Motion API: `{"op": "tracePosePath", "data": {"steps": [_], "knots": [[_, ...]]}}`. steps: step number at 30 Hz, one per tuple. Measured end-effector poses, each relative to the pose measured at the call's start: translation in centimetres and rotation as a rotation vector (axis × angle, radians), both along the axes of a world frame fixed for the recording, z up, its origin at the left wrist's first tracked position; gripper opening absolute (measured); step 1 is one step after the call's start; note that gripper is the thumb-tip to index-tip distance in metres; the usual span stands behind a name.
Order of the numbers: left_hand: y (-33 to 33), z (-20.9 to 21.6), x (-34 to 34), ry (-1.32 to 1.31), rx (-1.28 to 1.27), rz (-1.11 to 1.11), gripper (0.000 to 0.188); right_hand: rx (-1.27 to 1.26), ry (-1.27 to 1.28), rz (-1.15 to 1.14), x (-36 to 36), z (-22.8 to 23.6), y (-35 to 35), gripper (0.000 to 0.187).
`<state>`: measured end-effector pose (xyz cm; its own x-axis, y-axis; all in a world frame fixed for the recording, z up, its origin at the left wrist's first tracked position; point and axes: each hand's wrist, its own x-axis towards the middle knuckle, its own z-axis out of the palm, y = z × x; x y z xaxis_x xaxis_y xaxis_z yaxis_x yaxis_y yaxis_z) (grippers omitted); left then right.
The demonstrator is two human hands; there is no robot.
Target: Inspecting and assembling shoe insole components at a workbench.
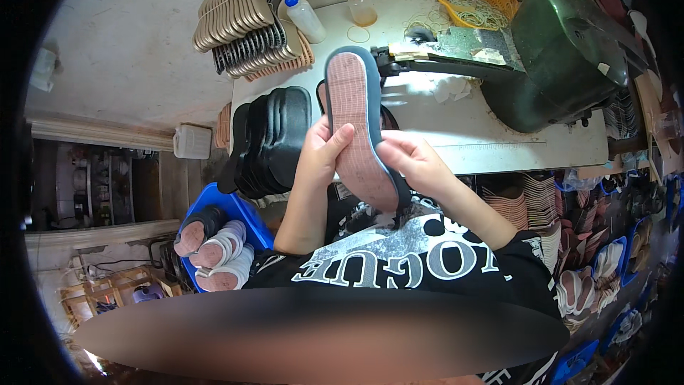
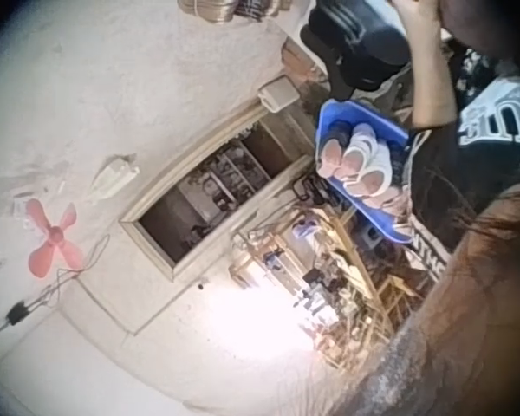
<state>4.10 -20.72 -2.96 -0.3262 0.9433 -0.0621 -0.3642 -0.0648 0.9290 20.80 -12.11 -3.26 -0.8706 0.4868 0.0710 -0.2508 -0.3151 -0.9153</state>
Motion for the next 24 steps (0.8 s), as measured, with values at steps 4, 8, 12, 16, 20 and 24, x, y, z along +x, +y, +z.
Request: {"op": "tracePosePath", "data": {"steps": [4,8,12,16,20,24], "knots": [[0.6,-0.2,0.6,-0.307,0.077,-0.081,0.033,-0.514,0.005,0.166,-0.2,-1.8,1.6,0.05],[1.0,-0.4,1.4,-0.265,0.062,-0.127,0.029,-0.378,0.031,0.173,-1.5,-2.2,1.2,0.064],[1.0,0.3,1.6,-0.08,0.125,-0.089,0.029,-0.215,-0.049,0.285,-1.0,-3.8,3.6,0.043],[0.9,0.3,0.9,0.115,0.07,0.029,0.031,0.092,-0.215,0.186,-0.9,1.8,4.3,0.028],[1.7,-1.3,-0.7,0.102,-0.012,-0.051,0.033,0.404,-0.356,0.096,-0.5,2.3,4.6,0.024],[2.9,-0.9,-0.2,0.268,-0.086,0.059,0.034,0.376,-0.378,0.074,-0.9,3.3,3.9,0.023]]}}
